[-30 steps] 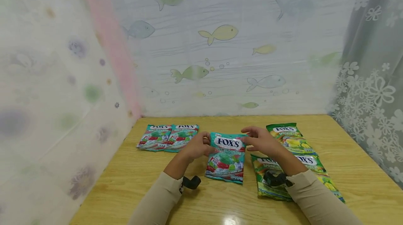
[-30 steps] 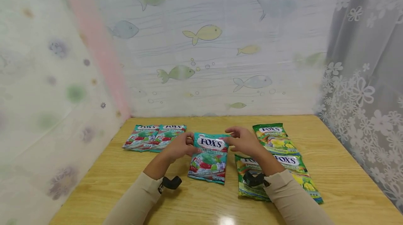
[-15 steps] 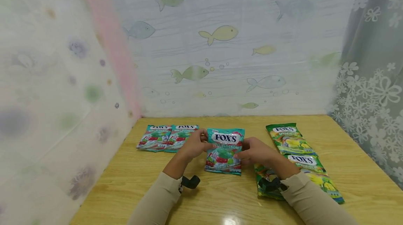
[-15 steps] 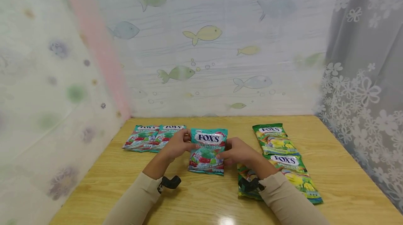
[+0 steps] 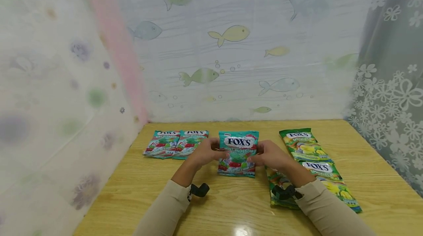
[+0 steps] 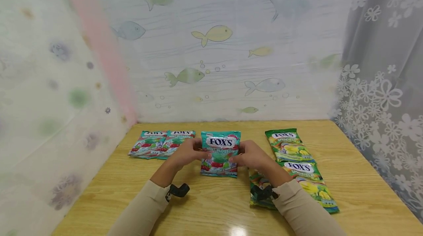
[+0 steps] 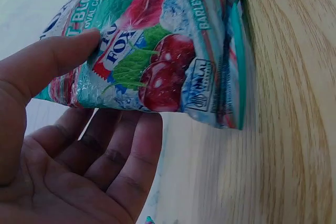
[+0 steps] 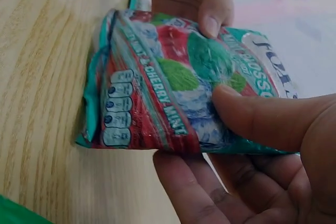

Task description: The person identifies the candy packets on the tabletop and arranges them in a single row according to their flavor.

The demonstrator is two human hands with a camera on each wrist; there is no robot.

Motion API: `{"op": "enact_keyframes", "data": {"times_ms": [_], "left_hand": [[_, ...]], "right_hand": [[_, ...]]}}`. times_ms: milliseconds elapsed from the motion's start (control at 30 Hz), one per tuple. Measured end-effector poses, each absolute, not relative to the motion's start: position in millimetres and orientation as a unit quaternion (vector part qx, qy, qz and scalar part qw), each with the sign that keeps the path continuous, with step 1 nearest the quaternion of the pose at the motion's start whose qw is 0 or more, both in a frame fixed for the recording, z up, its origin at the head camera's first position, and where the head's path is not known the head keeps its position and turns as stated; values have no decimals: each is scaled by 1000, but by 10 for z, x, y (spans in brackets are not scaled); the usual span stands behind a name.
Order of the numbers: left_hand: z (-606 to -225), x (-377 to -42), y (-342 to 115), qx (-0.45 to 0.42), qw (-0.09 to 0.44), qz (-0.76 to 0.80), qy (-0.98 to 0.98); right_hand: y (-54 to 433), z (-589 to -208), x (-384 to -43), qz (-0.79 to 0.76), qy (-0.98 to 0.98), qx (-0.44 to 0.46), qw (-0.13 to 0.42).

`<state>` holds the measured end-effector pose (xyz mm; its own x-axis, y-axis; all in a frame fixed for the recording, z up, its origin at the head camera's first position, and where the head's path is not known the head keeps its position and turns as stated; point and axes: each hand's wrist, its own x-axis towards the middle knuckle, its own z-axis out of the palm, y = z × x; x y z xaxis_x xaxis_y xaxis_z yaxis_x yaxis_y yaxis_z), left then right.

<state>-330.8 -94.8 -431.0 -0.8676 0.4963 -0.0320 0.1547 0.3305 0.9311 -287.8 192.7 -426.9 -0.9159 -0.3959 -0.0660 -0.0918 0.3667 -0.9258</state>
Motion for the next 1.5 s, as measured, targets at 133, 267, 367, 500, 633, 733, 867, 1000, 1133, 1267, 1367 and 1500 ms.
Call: {"op": "enact_keyframes", "data": {"times_ms": [133,267,367,500,633,733,867,1000,1133,1267,1367,1500], "left_hand": [[-4314,-3321,-933,206,153,542,800],[-4307,-3292,-933,195,137,549,801],[-4283,-3256,-940,183,118,545,810],[-4237,-3228,-942,169,93,536,822],[-4208,-3239,-931,155,83,536,825],[-4186,-3256,-931,148,72,543,823],[-4127,-3259,-951,135,42,556,819],[-4055,-3258,-976,118,19,564,817],[-4016,-3282,-1001,116,3,555,824],[-3994,-3308,-1017,120,-13,552,825],[-3985,-3321,-1024,118,-18,563,817],[-3988,-3336,-1045,103,-22,575,812]], "right_hand": [[1939,-4228,-2877,-553,809,-157,127],[1937,-4171,-2851,-566,801,-157,119],[1931,-4141,-2833,-570,799,-153,117],[1909,-4128,-2846,-572,798,-152,115],[1867,-4102,-2889,-575,797,-151,107],[1823,-4060,-2930,-579,799,-138,89],[1769,-3994,-2989,-573,811,-102,50],[1742,-3964,-3032,-561,823,-85,30],[1718,-3971,-3055,-571,815,-90,34],[1685,-3961,-3073,-591,803,-68,33],[1652,-3952,-3098,-605,794,-51,28],[1612,-3975,-3146,-624,780,-44,21]]}}
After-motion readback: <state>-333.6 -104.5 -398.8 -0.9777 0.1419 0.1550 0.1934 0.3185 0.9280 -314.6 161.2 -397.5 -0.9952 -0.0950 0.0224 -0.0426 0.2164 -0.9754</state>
